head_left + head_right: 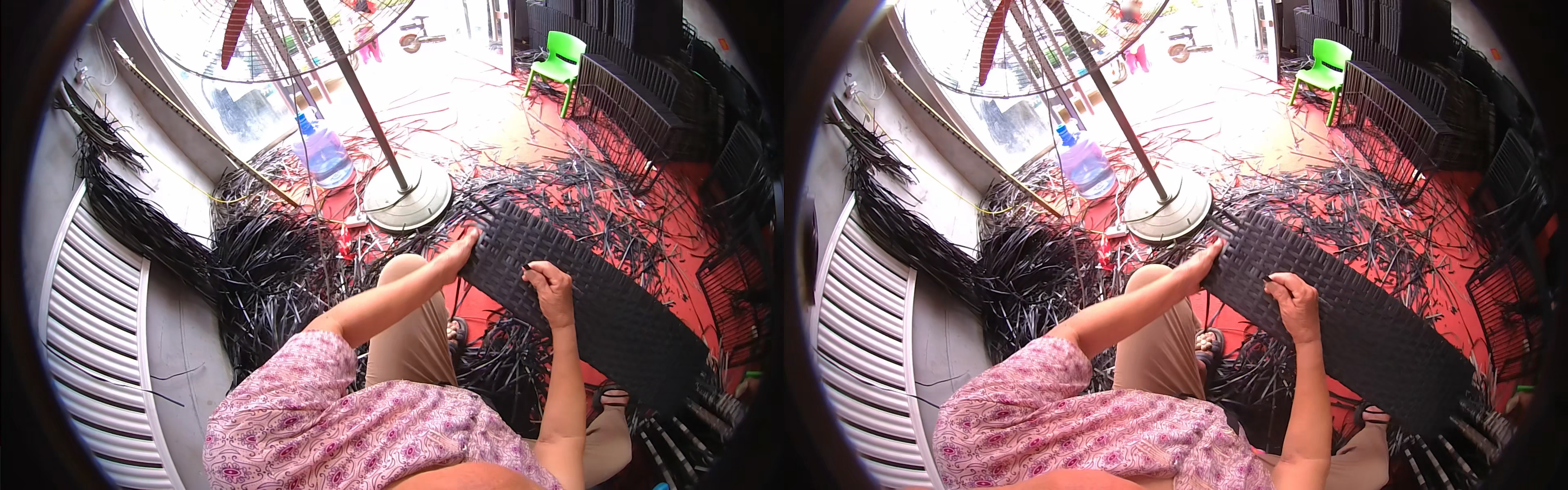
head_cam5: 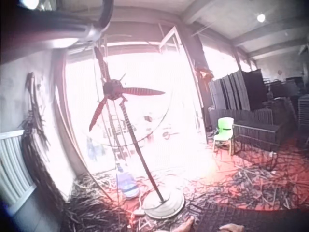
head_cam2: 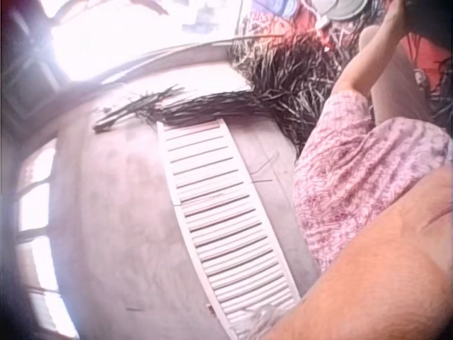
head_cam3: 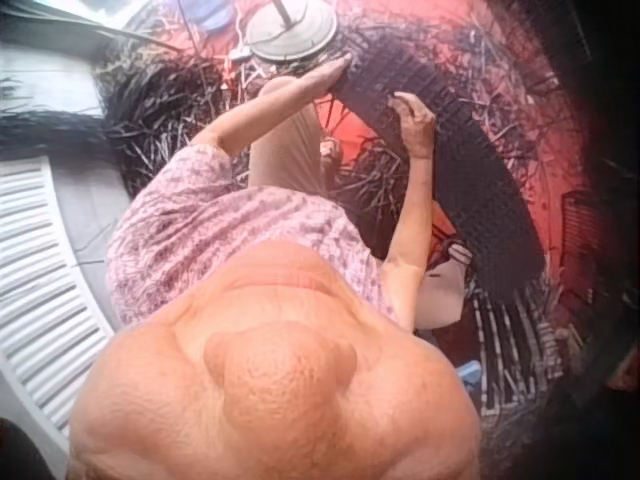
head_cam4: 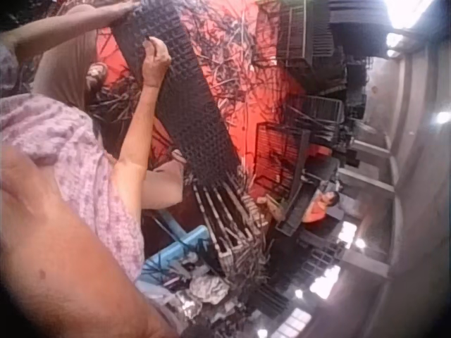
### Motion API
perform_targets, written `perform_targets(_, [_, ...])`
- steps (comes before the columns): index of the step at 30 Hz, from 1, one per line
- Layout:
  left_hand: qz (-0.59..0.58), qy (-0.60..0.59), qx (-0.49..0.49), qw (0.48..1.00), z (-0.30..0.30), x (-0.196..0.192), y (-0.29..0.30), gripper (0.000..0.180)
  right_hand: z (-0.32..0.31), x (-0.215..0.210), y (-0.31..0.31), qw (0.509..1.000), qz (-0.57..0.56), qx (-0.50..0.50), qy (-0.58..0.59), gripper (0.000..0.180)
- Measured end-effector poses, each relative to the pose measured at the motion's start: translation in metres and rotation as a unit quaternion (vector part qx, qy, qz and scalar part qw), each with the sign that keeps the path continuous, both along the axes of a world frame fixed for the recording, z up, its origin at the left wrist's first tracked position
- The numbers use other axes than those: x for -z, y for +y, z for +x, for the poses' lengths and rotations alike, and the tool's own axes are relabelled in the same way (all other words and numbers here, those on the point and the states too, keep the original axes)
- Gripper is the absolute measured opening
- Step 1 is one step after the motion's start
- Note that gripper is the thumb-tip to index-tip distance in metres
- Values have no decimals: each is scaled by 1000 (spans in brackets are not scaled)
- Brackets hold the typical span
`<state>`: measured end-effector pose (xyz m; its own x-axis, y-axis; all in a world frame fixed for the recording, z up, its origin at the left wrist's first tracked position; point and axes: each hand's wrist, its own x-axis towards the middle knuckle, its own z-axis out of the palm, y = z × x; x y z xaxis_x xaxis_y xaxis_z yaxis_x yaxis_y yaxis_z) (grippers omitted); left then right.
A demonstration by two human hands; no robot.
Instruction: The person weaves black synthetic strands into a flat woven panel, interlacing them by hand and periodically adjusting the panel's position. The person continues weaving across the panel's surface, maintaining tension and alignment of the strands.
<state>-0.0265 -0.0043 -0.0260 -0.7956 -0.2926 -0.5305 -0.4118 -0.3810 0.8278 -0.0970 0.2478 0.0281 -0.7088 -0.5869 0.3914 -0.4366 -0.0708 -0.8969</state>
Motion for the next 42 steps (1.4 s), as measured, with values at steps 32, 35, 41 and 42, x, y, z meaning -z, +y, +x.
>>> perform_targets(32, [-574, 300, 10, 762, 149, -87, 146, 26, 93, 11, 86, 997, 13, -46, -59, 12])
perform_targets(35, [-557, 341, 121, 747, 147, -82, 168, 15, 92, 12, 86, 999, 12, -37, -32, 12])
perform_targets(41, [-546, 349, 213, 731, 150, -71, 182, 12, 93, 3, 84, 998, 18, -32, -42, 8])
perform_targets(42, [-566, 374, 205, 706, 143, -66, 176, 12, 86, 7, 80, 999, -3, -30, -22, 7])
